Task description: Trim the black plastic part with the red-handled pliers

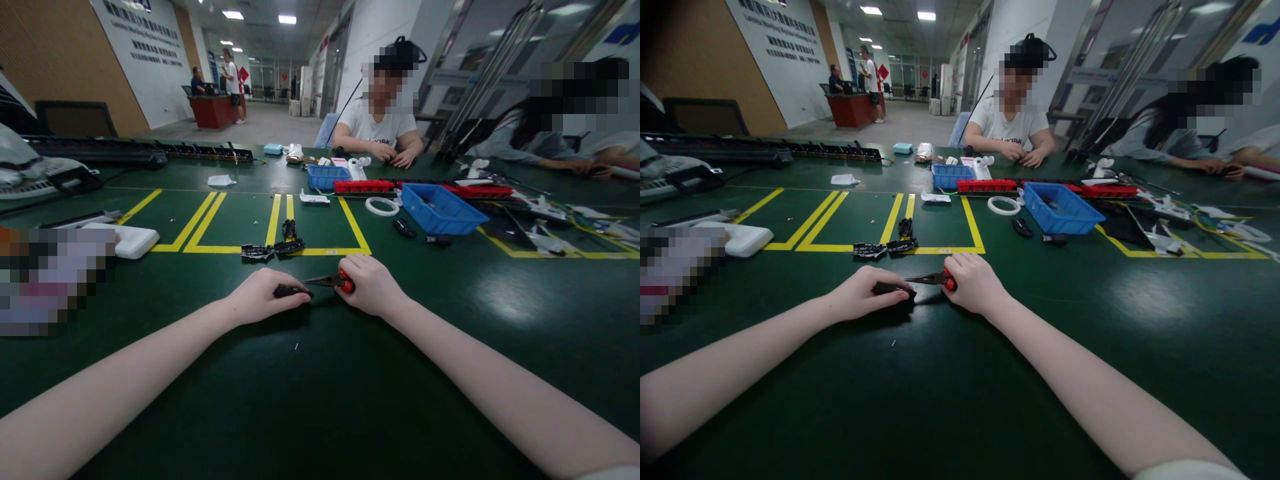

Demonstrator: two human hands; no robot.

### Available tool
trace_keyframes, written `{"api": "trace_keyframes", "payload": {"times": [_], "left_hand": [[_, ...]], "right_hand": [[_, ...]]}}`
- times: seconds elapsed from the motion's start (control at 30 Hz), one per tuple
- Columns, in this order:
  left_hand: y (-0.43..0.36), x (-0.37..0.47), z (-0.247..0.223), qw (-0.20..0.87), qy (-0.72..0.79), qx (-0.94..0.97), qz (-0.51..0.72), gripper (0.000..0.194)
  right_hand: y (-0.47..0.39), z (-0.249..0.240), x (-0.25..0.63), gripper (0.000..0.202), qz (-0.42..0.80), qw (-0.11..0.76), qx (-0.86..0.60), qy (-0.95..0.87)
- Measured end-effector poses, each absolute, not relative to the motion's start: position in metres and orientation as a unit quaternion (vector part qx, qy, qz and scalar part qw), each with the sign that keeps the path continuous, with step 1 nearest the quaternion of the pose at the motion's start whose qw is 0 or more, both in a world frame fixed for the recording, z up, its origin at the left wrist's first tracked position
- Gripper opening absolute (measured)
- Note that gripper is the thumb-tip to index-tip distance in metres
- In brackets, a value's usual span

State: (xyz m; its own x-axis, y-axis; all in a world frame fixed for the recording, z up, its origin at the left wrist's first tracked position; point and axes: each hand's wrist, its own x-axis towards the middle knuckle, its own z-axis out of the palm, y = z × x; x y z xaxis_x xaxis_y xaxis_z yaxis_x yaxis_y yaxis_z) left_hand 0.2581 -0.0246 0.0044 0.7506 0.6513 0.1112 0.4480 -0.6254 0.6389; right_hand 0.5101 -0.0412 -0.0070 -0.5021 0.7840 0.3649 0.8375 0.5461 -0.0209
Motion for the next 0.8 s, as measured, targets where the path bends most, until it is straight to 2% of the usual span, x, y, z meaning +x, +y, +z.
{"api": "trace_keyframes", "payload": {"times": [0.57, 0.8], "left_hand": [[-0.023, 0.258, -0.002, 0.267, 0.283, 0.896, 0.212, 0.035], [-0.019, 0.26, -0.009, 0.192, 0.32, 0.905, 0.204, 0.035]], "right_hand": [[-0.041, -0.007, 0.51, 0.012, -0.117, 0.166, -0.483, -0.852], [-0.038, -0.01, 0.511, 0.015, -0.086, 0.183, -0.494, -0.846]]}}
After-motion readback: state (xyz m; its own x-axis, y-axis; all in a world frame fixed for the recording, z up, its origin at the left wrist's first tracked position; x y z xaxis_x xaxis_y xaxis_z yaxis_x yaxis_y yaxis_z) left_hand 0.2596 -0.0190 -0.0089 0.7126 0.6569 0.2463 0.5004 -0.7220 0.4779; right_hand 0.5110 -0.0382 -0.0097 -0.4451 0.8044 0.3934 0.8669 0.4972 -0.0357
